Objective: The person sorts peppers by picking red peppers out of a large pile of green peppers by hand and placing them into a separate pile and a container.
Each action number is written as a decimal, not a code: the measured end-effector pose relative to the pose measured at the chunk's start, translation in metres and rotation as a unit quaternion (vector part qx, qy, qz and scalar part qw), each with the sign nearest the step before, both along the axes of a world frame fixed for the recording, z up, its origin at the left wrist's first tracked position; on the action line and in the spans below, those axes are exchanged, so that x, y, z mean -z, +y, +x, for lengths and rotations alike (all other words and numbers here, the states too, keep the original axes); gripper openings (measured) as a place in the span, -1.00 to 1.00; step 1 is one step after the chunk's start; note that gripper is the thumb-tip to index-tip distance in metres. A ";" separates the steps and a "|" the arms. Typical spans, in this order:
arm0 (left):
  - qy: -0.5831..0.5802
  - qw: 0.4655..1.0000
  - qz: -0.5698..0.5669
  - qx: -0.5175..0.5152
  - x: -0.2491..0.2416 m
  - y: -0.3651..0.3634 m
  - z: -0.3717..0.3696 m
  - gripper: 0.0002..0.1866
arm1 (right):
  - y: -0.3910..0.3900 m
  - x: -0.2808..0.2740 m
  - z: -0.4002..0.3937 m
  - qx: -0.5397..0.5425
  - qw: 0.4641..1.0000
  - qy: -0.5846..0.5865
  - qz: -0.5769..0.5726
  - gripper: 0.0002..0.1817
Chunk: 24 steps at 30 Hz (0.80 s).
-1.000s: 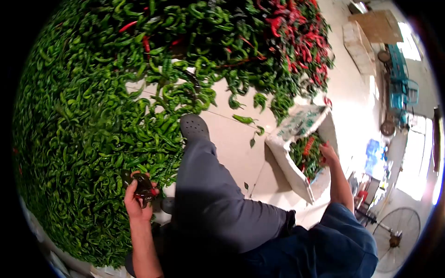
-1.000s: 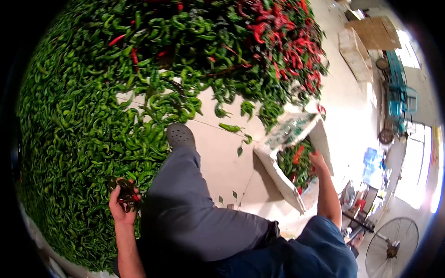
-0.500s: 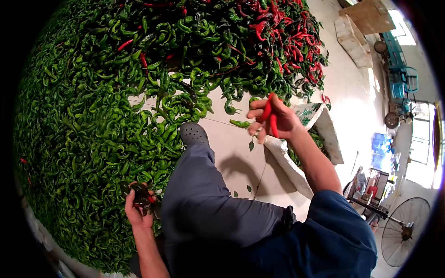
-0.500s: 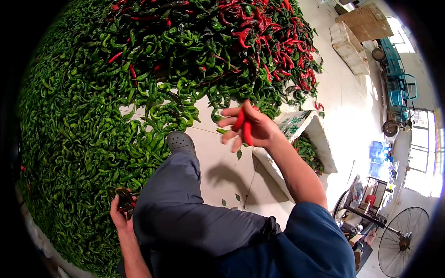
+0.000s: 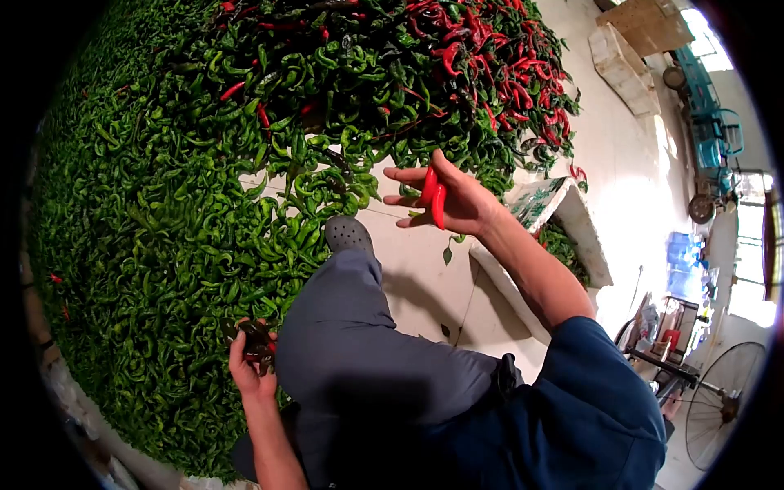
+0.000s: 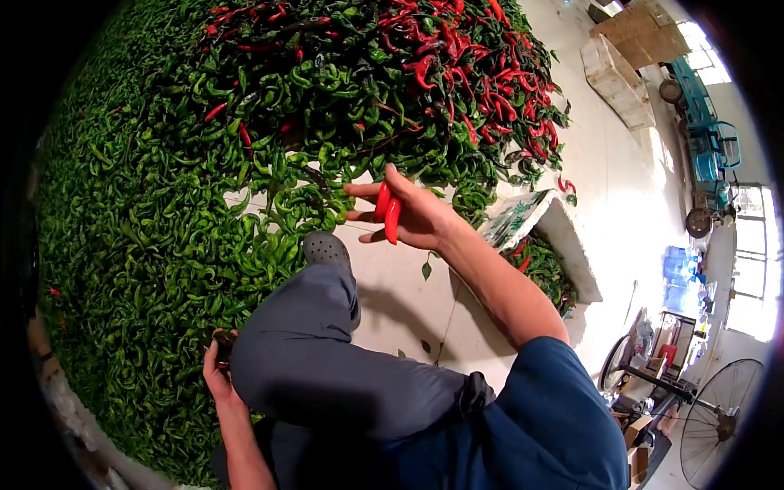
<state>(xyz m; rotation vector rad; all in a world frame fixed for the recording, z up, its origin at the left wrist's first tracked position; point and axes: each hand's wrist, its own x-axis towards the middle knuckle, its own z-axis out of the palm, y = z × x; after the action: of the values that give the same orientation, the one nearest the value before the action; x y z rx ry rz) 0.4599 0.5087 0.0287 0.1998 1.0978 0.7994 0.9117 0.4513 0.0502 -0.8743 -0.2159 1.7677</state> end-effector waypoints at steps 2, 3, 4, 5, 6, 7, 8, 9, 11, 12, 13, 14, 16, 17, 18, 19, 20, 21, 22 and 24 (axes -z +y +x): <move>-0.007 1.000 -0.005 -0.001 0.002 -0.004 -0.002 -0.68 | 0.002 -0.001 -0.003 0.043 0.999 0.015 -0.013 -0.24; -0.012 1.000 -0.011 -0.004 0.001 -0.007 -0.003 -0.69 | 0.002 -0.002 -0.005 0.078 0.996 0.027 -0.027 -0.29; -0.016 1.000 -0.018 -0.007 -0.001 -0.009 -0.004 -0.70 | 0.001 -0.002 -0.005 0.089 0.995 0.047 -0.025 -0.29; -0.029 0.999 -0.013 -0.003 -0.003 -0.011 -0.004 -0.71 | 0.001 -0.001 -0.004 0.100 0.992 0.068 -0.025 -0.29; -0.042 0.999 -0.009 -0.001 -0.005 -0.013 -0.003 -0.71 | 0.000 0.000 -0.004 0.110 0.990 0.088 -0.024 -0.29; -0.056 0.998 -0.004 0.002 -0.007 -0.015 -0.003 -0.72 | -0.002 0.000 -0.004 0.136 0.983 0.115 -0.035 -0.32; -0.054 0.999 0.002 0.004 -0.007 -0.016 -0.004 -0.72 | -0.004 0.002 -0.003 0.143 0.982 0.113 -0.041 -0.32; -0.053 0.999 0.007 0.007 -0.007 -0.016 -0.005 -0.73 | -0.010 0.004 0.001 0.151 0.981 0.111 -0.048 -0.32; -0.051 0.999 0.006 0.005 -0.006 -0.017 -0.005 -0.74 | -0.023 -0.004 0.005 0.184 0.976 0.087 -0.078 -0.41; -0.049 0.999 -0.001 -0.001 -0.005 -0.017 -0.005 -0.74 | -0.035 -0.004 0.012 0.192 0.977 0.053 -0.075 -0.44; -0.046 0.999 -0.007 -0.007 -0.004 -0.017 -0.005 -0.74 | -0.054 0.001 0.023 0.199 0.977 0.020 -0.072 -0.47; -0.047 0.999 -0.006 -0.002 -0.002 -0.017 -0.007 -0.75 | -0.075 0.005 0.036 0.207 0.976 -0.013 -0.068 -0.50; -0.048 0.999 -0.002 0.005 0.000 -0.019 -0.008 -0.76 | -0.123 0.009 0.063 0.231 0.962 -0.099 -0.107 -0.60; -0.047 0.999 0.004 0.013 -0.002 -0.019 -0.005 -0.75 | -0.145 0.007 0.071 0.236 0.947 -0.167 -0.139 -0.63; -0.046 0.999 0.010 0.023 -0.006 -0.019 -0.002 -0.75 | -0.168 0.005 0.077 0.241 0.927 -0.233 -0.171 -0.66; -0.045 0.998 0.015 0.033 -0.008 -0.019 0.002 -0.75 | -0.193 0.010 0.087 0.220 0.908 -0.283 -0.216 -0.70; -0.046 0.998 0.012 0.032 -0.007 -0.019 0.003 -0.75 | -0.214 0.018 0.093 0.199 0.885 -0.331 -0.261 -0.74; -0.047 0.998 0.009 0.032 -0.005 -0.020 0.004 -0.74 | -0.231 0.024 0.087 0.224 0.886 -0.291 -0.284 -0.77; -0.049 0.998 0.005 0.031 -0.004 -0.020 0.005 -0.74 | -0.249 0.031 0.081 0.248 0.884 -0.251 -0.306 -0.80; -0.051 0.998 0.012 0.037 -0.006 -0.022 0.007 -0.74 | -0.284 0.065 0.082 0.336 0.862 -0.139 -0.352 -0.81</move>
<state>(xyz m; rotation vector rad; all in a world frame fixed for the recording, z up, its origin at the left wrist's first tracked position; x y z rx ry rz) 0.4673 0.4872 0.0346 0.2167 0.9792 0.7488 0.9936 0.1669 -0.0152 -1.5080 0.5429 1.0283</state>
